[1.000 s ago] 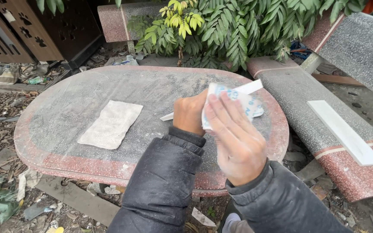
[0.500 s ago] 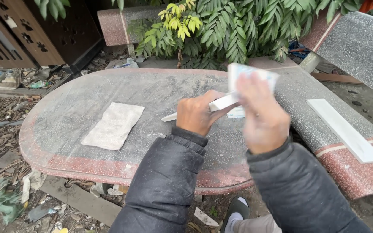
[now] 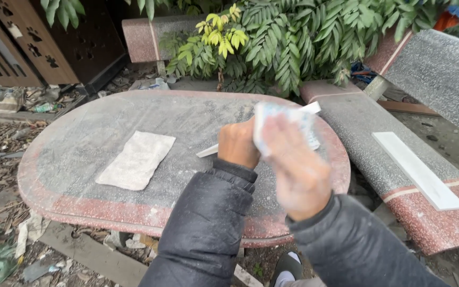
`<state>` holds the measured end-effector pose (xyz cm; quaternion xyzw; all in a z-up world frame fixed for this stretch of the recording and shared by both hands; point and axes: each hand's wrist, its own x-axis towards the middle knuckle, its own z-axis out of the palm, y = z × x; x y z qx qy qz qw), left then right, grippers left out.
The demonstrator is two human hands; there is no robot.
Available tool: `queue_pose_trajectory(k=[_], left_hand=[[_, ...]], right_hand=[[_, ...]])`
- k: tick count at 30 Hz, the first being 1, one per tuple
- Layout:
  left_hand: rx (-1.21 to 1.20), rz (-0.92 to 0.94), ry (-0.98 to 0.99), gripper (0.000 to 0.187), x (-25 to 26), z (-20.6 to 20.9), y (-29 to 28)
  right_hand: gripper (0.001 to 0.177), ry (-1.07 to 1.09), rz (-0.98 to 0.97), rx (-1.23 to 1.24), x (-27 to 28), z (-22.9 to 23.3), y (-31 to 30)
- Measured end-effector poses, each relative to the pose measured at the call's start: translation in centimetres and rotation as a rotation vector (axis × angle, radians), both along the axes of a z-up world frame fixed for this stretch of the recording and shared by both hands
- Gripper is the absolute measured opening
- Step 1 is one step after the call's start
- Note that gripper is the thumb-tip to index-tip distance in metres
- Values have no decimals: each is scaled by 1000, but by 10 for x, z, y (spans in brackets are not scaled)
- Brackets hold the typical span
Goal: The person sands a white rectangular plank with sandpaper on a speckled outdoor table. They sand the top surface, edges, and sides, flipping the plank to reach different areas. A cloth and additional sandpaper sheets are visible on the table.
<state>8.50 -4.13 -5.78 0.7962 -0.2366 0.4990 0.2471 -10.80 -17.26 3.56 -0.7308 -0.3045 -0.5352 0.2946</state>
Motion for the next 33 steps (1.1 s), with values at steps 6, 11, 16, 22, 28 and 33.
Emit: queue_pose_trajectory(k=[6,11,16,22,28,33], left_hand=[[-15,-1,2,36,-31,33,10],[-31,-101,48,37,-50,49,16],[-58,-178,39,32,-71,61,15],[-56,-209,23,30,-95,77,16],[-247,-297,83,23,-94,82,30],[-385,-259,-105,34,-75,118,113]], right_hand=[[33,-4,43,63,7,-1,-3],[29,-28,49,72,21,4,-12],[28,-27,-7,41,29,2,-33],[27,-6,84,109,39,-2,-88],[40,570,-494,311,47,-142,-163],[30,716,-323,598,61,-259,-166]])
